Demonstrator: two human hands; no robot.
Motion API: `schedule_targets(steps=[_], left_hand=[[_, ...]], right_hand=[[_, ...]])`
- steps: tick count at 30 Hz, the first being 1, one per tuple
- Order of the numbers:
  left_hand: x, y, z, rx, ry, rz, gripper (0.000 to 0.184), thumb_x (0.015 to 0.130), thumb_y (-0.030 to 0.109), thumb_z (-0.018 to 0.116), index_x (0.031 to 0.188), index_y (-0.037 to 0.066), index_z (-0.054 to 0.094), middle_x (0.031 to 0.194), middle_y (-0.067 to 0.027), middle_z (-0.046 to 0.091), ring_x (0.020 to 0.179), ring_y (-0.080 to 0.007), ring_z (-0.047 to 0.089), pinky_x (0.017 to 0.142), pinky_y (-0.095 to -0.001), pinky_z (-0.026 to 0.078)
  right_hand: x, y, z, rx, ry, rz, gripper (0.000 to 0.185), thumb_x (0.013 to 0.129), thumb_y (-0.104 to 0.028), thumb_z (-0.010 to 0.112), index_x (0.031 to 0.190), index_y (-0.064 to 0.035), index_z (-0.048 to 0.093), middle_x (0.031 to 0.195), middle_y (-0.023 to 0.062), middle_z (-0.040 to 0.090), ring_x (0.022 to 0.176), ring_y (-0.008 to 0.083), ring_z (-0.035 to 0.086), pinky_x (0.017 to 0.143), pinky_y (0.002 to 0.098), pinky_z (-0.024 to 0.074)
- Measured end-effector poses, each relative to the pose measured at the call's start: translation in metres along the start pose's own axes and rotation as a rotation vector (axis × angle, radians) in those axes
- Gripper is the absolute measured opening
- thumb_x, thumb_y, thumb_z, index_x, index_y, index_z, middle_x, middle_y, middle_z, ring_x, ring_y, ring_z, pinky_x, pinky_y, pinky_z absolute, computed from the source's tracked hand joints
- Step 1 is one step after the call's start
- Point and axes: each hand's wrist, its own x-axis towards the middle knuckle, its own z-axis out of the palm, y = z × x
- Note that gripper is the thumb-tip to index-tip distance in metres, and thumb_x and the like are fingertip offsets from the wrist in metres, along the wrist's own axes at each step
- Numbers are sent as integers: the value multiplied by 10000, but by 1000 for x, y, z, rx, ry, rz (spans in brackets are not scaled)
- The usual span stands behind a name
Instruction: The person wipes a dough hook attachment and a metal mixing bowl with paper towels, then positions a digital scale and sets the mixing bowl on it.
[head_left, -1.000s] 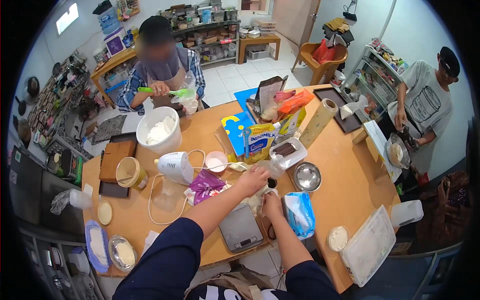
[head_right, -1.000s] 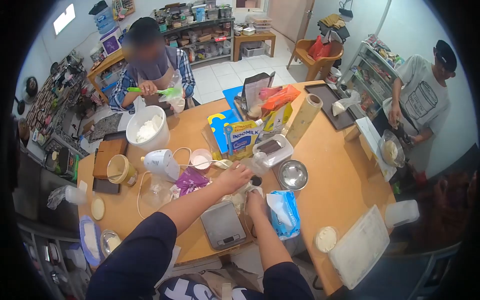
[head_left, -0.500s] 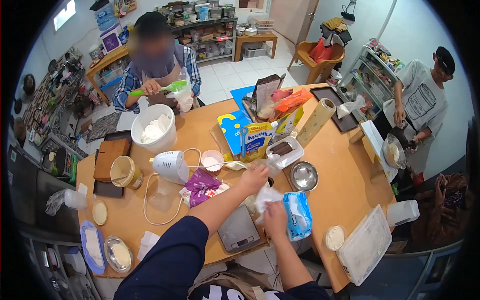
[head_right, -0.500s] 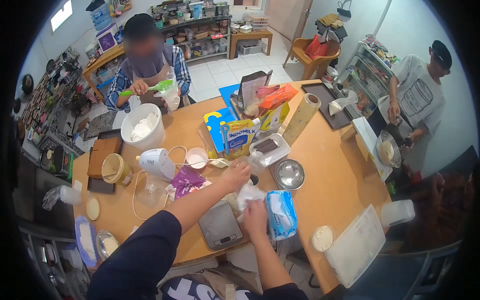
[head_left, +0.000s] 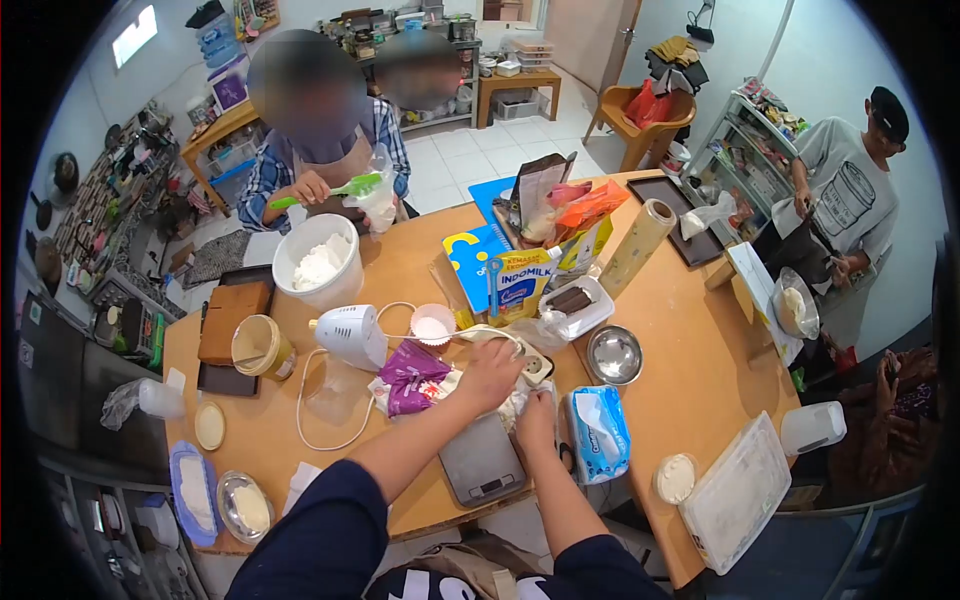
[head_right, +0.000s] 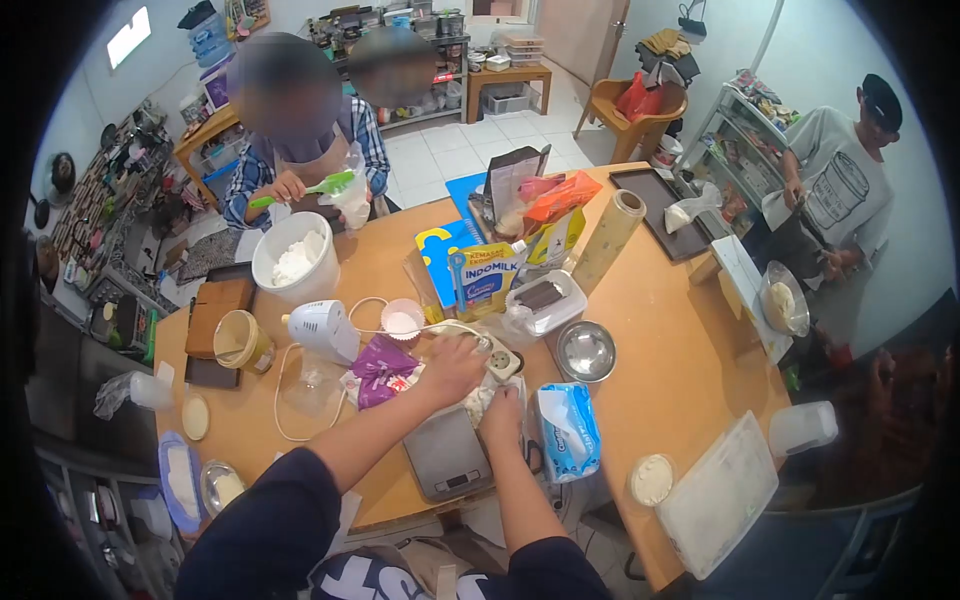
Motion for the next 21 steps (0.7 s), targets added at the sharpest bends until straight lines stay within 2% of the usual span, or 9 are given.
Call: schedule_targets(steps=[3,5,7,9,12,13,16,19,21], left_hand=[[-60,18,-43,-148,11,-266,453,652,283,711,1061,129,591,1048,-80,495,1029,-241,451,865,-435,322],[-119,34,-48,-191,-57,-533,482,667,351,731,1065,119,589,1022,-106,512,1013,-262,470,865,-427,356],[-193,48,-18,-638,-58,-847,568,676,418,737,1108,88,572,1030,-151,541,1001,-286,506,860,-400,402],[-206,84,-48,-1111,-193,-1285,647,698,426,737,1167,34,522,1083,-201,552,1001,-304,535,860,-364,427],[-243,98,-1,-837,-253,-1288,687,719,379,737,1204,-25,467,1134,-211,541,1022,-281,539,845,-353,433],[-233,99,-7,-848,-246,-1295,642,736,318,736,1187,-45,460,1088,-199,567,981,-241,563,794,-314,451],[-212,94,-11,-1205,-199,-1416,604,736,296,740,1154,-53,476,987,-155,601,884,-186,577,723,-279,458],[-220,93,14,-1199,-73,-1489,562,736,273,742,1124,-48,494,878,-112,616,759,-153,570,664,-269,453],[-224,92,19,-1193,-95,-1498,535,734,272,743,1094,-49,512,827,-94,608,730,-153,553,655,-278,451]], right_hand=[[4,3,18,78,-13,41,281,850,-90,451,1089,24,544,1020,199,536,969,356,532,805,407,437],[3,0,22,118,-24,12,268,835,-82,471,1070,1,569,1010,187,551,964,345,544,797,408,442],[2,-4,16,106,-51,-104,259,814,-73,494,1047,-25,596,1003,176,563,960,337,553,791,411,444],[2,-7,8,163,-24,-89,258,797,-67,508,1032,-33,610,1019,172,559,967,344,548,799,411,442],[4,-20,-2,176,30,-121,286,768,-21,517,1038,-33,612,1005,178,552,944,353,545,803,409,442],[6,-18,1,151,43,-132,284,769,-3,514,1036,-16,610,990,182,553,936,352,544,805,402,442],[8,-26,-8,64,24,-164,295,767,-12,532,1055,-5,597,1001,199,537,942,370,522,823,412,428],[-9,-41,-38,37,19,-193,283,765,-39,551,1044,3,582,1009,204,530,953,384,507,840,424,416],[-36,-29,-37,54,30,-239,278,764,-55,562,1035,5,568,1011,207,526,957,390,499,850,433,409]])
